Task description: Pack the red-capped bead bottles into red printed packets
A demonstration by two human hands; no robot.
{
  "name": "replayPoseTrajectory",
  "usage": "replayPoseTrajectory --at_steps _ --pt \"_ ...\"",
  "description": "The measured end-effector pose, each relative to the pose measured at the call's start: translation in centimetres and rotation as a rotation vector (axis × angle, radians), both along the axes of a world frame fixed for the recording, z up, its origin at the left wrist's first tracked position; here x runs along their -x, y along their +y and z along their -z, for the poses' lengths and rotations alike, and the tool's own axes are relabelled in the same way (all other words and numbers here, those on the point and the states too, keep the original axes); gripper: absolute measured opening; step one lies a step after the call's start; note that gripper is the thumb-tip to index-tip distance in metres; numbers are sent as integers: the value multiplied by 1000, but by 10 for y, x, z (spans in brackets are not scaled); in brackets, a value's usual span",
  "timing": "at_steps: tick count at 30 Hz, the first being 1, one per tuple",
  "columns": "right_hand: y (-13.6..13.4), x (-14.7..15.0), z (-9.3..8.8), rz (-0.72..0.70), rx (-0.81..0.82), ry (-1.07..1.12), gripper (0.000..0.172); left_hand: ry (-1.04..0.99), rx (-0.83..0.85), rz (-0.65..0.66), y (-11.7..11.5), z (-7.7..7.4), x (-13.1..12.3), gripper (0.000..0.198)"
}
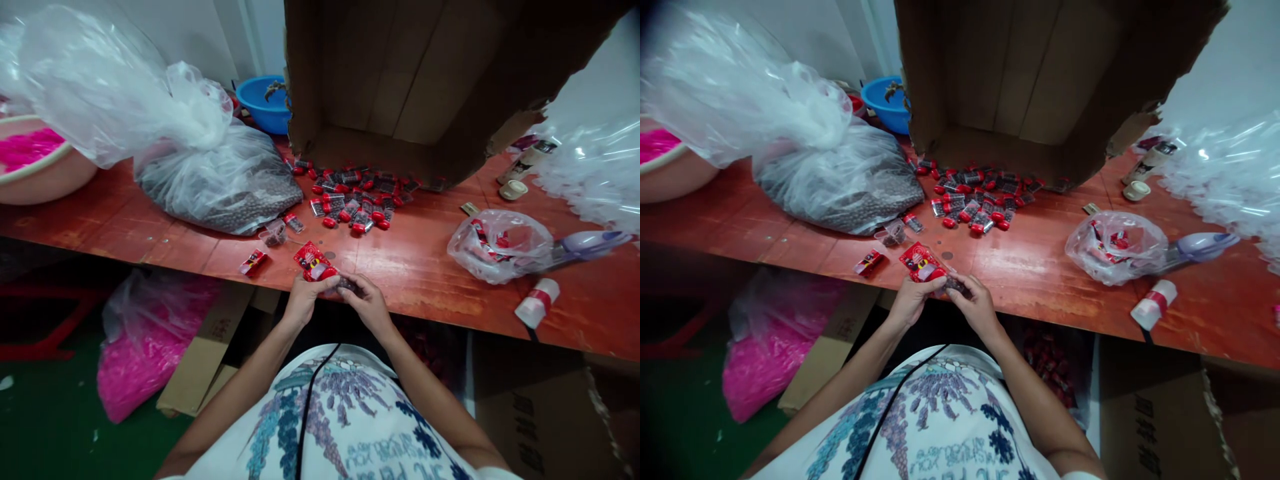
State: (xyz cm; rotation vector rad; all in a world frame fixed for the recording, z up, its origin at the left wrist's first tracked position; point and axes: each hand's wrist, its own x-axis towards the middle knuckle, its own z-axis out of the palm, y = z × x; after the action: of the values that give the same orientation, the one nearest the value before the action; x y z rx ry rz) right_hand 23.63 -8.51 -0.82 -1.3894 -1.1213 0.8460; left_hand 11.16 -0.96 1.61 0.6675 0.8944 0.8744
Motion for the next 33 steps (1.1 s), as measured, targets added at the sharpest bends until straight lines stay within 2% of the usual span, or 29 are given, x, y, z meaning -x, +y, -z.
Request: replayPoseTrajectory --at_steps 6,11,14,16,19,22,25,28,30,33 --pt "0 -1 1 30 39 44 32 -133 29 -98 4 1 -3 22" --pt "6 -8 0 130 80 400 37 -92 23 -42 6 8 -9 26" --pt "14 -13 -2 77 105 493 36 -43 -4 20 1 11 -16 25" --pt "18 -16 -3 44 108 479 35 1 -21 74 -2 13 -18 27" --pt "23 -24 -3 89 78 429 35 104 24 176 -2 14 -14 31" --pt "22 -36 -3 91 100 415 36 116 89 159 3 13 -5 34" --pt "20 -44 -7 -29 142 369 35 80 102 143 8 11 3 34" --pt "21 -44 -14 -176 139 336 32 150 32 260 9 8 4 34" --pt "22 -41 -17 -218 128 341 32 195 -1 304 8 7 3 32" --pt "19 -37 -17 -85 90 362 31 181 102 223 10 7 2 23"
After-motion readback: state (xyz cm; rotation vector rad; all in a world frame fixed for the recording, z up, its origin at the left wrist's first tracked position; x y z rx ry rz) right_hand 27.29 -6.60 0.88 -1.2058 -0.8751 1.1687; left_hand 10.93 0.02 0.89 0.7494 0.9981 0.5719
